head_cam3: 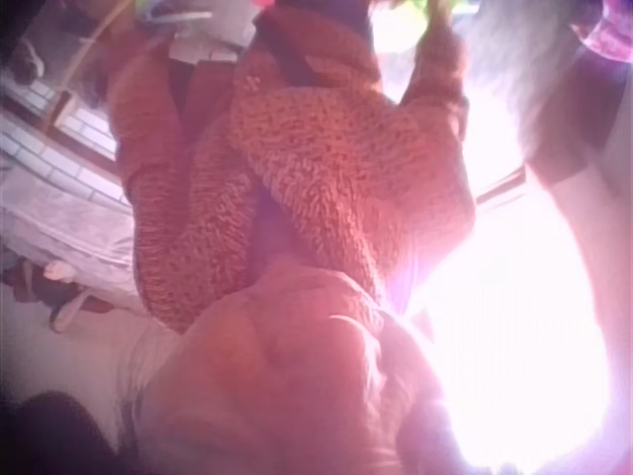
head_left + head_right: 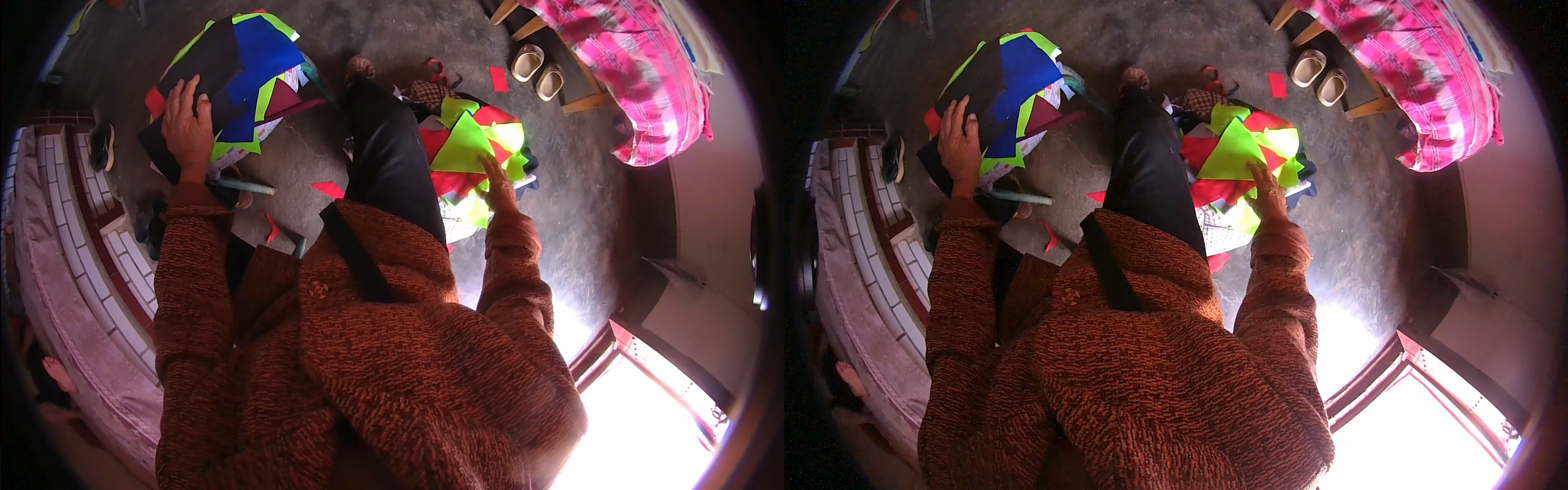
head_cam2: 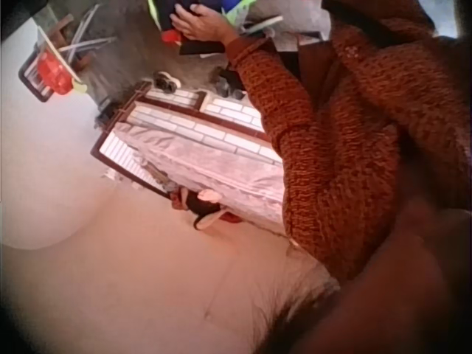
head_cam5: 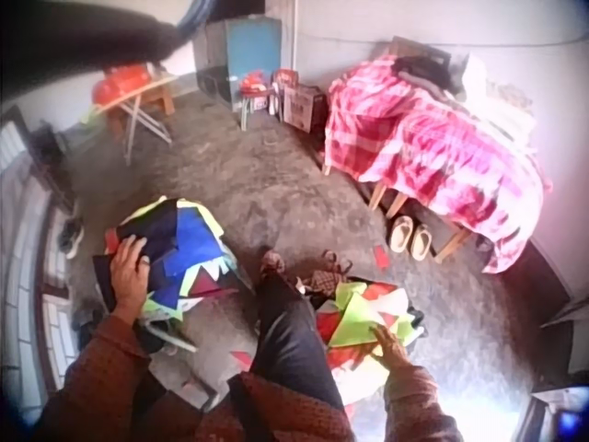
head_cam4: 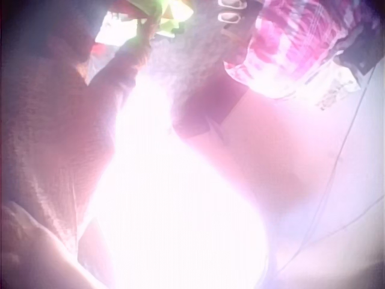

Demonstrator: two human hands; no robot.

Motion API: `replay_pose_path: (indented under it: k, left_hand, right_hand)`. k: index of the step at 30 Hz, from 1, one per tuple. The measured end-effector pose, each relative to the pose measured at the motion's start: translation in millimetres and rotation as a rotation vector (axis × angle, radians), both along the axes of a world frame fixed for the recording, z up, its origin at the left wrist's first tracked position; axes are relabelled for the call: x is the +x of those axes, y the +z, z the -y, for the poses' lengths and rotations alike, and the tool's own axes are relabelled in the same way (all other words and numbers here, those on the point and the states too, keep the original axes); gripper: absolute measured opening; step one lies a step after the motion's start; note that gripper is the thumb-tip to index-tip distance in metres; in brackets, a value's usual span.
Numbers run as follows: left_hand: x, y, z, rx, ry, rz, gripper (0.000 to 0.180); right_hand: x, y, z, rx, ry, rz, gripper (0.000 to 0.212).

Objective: The person arranges various colorful pieces of fabric on a small stool. They pick up individual pieces, fold them, and place them into a growing pile, occasionally adjusting the stack to keep it neat.

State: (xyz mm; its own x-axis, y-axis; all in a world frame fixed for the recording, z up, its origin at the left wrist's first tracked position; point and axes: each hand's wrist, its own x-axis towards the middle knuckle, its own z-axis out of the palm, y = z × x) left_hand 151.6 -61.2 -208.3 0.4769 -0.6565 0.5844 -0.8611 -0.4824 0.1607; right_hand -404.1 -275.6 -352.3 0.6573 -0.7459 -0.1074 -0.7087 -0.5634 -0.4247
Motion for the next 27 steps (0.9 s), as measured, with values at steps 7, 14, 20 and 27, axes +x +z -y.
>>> replay_pose_path:
  k: [7, 14, 20, 27]
  left_hand:
    - [-0.2, 1.3, -1.8, 0.006, 0.0, -0.012, 0.035]
    - [-1.2, 3.2, 0.6, 0.02, -0.007, -0.012, 0.034]
    - [-4.8, 4.3, 0.6, -0.046, -0.02, 0.002, 0.035]
    - [-6.5, 7.7, 1.1, -0.012, -0.014, -0.027, 0.033]
  right_hand:
    - [13.1, 10.7, -2.4, -0.007, -0.058, -0.077, 0.077]
    - [16.2, 3.3, 3.1, -0.034, -0.171, -0.126, 0.06]
    - [32.0, 13.0, 3.5, -0.107, -0.082, -0.29, 0.065]
    - [41.3, 22.3, -2.8, -0.129, 0.061, -0.307, 0.085]
